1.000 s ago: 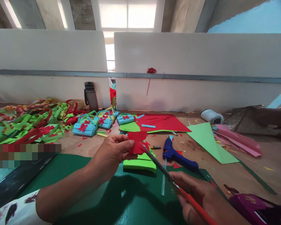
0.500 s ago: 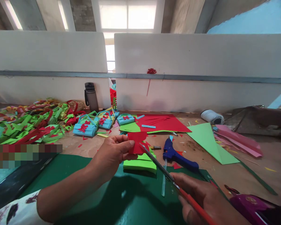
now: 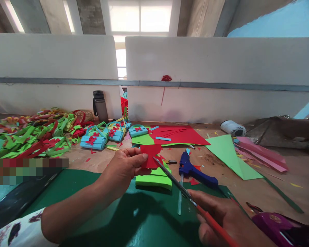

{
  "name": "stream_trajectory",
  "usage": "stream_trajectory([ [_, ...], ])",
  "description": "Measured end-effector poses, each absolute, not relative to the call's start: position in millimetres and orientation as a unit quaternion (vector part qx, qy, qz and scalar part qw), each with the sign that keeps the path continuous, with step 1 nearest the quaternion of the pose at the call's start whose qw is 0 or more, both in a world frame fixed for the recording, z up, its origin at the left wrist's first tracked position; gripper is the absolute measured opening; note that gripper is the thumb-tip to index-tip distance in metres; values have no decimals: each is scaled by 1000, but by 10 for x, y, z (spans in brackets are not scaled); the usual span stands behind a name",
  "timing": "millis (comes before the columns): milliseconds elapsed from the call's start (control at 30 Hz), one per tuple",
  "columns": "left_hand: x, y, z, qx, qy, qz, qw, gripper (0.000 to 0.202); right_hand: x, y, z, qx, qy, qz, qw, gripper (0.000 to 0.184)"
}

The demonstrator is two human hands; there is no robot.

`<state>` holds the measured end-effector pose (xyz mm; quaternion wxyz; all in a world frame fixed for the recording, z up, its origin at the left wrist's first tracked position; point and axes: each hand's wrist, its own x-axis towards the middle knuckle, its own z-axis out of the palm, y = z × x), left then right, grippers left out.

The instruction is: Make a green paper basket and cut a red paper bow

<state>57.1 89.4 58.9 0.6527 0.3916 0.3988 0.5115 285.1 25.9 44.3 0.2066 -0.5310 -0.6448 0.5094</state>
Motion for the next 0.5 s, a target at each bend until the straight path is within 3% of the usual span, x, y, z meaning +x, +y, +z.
stream_trajectory([
  [100,570,892,584,394,396,512,653,18,2857,286,439,-527,-651,505,210,33],
  [367,499,939,619,452,420,458,639,14,2918,326,423,-558,-681,432,196,55],
  [500,439,992,626,468,426,432,642,12,2916,314,413,-551,-701,398,215,52],
])
